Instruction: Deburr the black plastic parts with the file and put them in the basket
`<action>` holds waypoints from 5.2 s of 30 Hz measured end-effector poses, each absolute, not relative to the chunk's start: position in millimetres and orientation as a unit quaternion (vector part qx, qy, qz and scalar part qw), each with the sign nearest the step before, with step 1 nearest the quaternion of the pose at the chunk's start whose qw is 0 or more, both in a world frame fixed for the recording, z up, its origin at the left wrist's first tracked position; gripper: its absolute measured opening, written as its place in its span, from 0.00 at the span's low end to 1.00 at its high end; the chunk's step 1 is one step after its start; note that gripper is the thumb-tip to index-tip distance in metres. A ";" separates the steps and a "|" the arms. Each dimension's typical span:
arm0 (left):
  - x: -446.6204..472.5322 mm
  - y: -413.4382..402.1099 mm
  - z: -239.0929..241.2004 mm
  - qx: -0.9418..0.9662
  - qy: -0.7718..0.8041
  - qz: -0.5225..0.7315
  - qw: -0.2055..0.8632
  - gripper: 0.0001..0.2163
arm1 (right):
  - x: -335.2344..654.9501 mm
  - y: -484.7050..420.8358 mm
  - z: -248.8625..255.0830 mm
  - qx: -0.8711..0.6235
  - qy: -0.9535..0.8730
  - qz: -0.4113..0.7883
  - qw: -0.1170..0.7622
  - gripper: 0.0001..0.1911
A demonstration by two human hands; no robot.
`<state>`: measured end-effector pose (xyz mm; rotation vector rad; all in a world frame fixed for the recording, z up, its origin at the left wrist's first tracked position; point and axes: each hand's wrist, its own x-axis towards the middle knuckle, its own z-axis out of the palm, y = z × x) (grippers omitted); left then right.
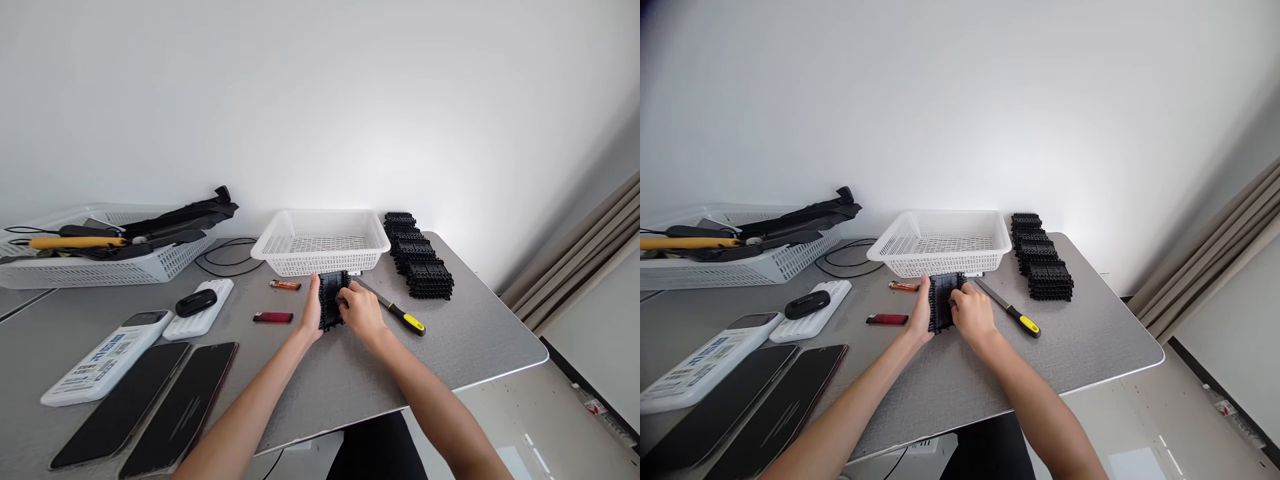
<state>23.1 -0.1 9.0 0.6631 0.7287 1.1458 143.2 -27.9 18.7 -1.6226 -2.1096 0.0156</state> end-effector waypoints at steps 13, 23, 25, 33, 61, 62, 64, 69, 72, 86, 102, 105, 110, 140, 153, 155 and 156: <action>16.1 2.5 20.2 0.284 0.305 0.531 0.738 0.34 | 136.5 -32.5 12.1 -0.577 -0.756 0.027 0.306 0.15; 3.5 8.2 19.3 0.269 0.311 0.536 0.737 0.35 | 133.3 -32.3 7.5 -0.470 -0.849 0.004 0.241 0.14; 2.8 8.6 20.0 0.267 0.310 0.542 0.734 0.34 | 135.0 -34.4 11.6 -0.458 -0.862 0.000 0.219 0.13; -3.3 13.7 18.6 0.275 0.314 0.563 0.713 0.33 | 135.9 -40.5 20.1 -0.428 -0.893 -0.010 0.138 0.11; -8.7 9.0 31.6 0.278 0.306 0.580 0.702 0.33 | 129.6 -37.2 6.3 -0.530 -0.816 -0.029 0.230 0.14; -8.4 8.8 31.2 0.282 0.302 0.577 0.704 0.34 | 129.3 -37.0 6.3 -0.530 -0.816 -0.028 0.230 0.14; -7.6 9.3 29.0 0.290 0.300 0.568 0.710 0.34 | 128.1 -36.8 6.4 -0.528 -0.822 -0.024 0.213 0.14; -3.6 12.3 20.9 0.300 0.309 0.566 0.703 0.35 | 124.3 -37.1 7.8 -0.545 -0.827 -0.013 0.140 0.13; 0.1 13.9 17.1 0.295 0.314 0.606 0.669 0.33 | 123.2 -37.7 10.4 -0.560 -0.821 -0.013 0.114 0.13; 2.9 14.9 13.1 0.276 0.336 0.611 0.662 0.31 | 120.7 -37.3 6.3 -0.424 -0.888 0.015 0.177 0.11; 0.7 7.3 27.5 0.258 0.296 0.535 0.749 0.34 | 134.9 -33.5 16.7 -0.415 -0.742 0.161 0.501 0.17; 6.4 3.6 24.6 0.267 0.288 0.521 0.758 0.33 | 133.2 -34.0 20.3 -0.444 -0.675 0.131 0.575 0.15; 17.9 -0.6 12.3 0.278 0.289 0.489 0.775 0.31 | 130.5 -35.5 22.1 -0.494 -0.665 0.114 0.549 0.16; 5.1 9.3 24.7 0.245 0.306 0.610 0.689 0.30 | 118.1 -38.3 14.0 -0.429 -0.797 0.197 0.377 0.17; 2.3 3.6 31.9 0.261 0.289 0.529 0.754 0.36 | 138.2 -40.1 32.5 -0.470 -0.663 0.236 0.533 0.15; 7.0 1.1 29.9 0.263 0.284 0.512 0.767 0.36 | 137.0 -38.8 32.7 -0.473 -0.629 0.228 0.574 0.16; 9.8 -0.3 28.3 0.263 0.285 0.504 0.772 0.35 | 136.0 -38.2 32.3 -0.470 -0.624 0.226 0.582 0.16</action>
